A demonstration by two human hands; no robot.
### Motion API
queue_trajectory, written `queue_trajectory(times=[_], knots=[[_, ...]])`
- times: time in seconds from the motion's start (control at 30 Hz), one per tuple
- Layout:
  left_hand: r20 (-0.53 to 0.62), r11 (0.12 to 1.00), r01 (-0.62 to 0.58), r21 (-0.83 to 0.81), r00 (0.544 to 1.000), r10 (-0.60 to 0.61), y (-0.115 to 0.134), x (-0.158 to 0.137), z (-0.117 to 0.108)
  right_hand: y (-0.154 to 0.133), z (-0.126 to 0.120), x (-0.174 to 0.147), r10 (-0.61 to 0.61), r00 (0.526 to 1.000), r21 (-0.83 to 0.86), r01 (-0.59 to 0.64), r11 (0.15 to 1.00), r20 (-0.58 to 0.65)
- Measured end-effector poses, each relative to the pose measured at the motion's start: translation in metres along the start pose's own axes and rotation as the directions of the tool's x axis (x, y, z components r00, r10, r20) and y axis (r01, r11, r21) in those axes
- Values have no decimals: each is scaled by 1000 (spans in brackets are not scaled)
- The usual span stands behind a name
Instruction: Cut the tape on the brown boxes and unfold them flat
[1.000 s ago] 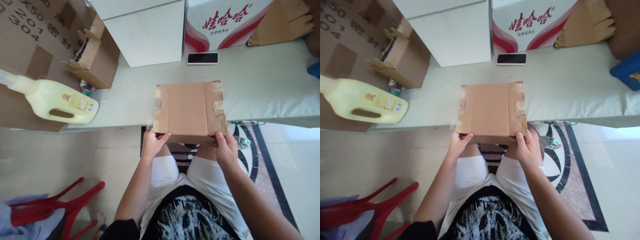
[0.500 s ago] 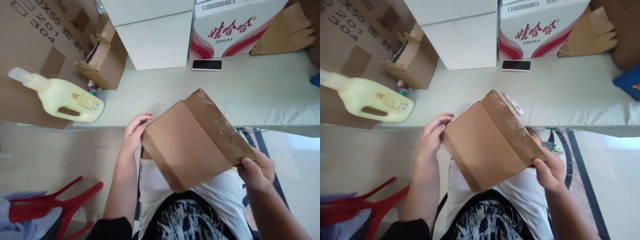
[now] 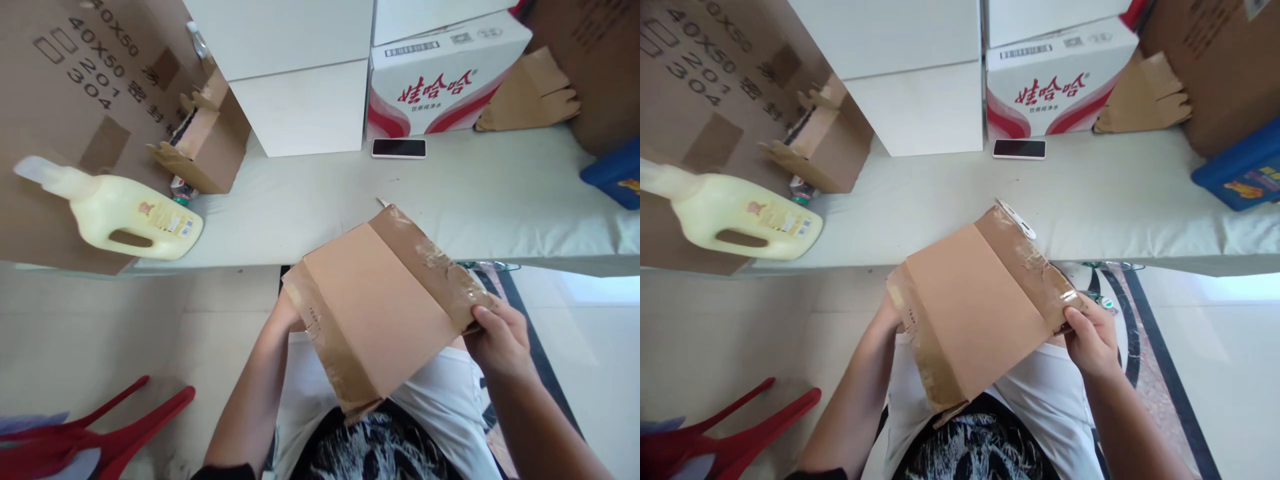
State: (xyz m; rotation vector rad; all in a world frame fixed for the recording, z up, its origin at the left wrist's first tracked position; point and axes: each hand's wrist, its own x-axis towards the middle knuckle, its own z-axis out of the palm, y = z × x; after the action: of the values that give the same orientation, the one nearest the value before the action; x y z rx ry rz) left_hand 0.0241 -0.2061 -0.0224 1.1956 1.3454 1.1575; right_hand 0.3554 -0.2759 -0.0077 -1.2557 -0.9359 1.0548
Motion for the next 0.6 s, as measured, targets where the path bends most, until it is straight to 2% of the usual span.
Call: queue_trajectory(times=[0.17, 0.3, 0.4, 0.5, 0.6], knots=[[90, 998, 50, 43, 994, -53, 30, 1, -2, 9, -2, 3, 80, 993, 31, -77, 997, -88], [227, 994, 91, 64, 968, -103, 36, 0, -13, 7, 1, 6, 170, 978, 100, -158, 982, -122], [122, 990, 138, -3, 983, -136, 30, 1, -15, 7, 3, 7, 201, 972, 127, -185, 974, -121], [-2, 987, 149, -64, 989, -150, 21, 1, -13, 13, -2, 8, 175, 982, 88, -169, 982, -66], [-60, 960, 208, -188, 973, -222, 17, 0, -11, 19, -14, 9, 83, 991, -15, -81, 997, 101]])
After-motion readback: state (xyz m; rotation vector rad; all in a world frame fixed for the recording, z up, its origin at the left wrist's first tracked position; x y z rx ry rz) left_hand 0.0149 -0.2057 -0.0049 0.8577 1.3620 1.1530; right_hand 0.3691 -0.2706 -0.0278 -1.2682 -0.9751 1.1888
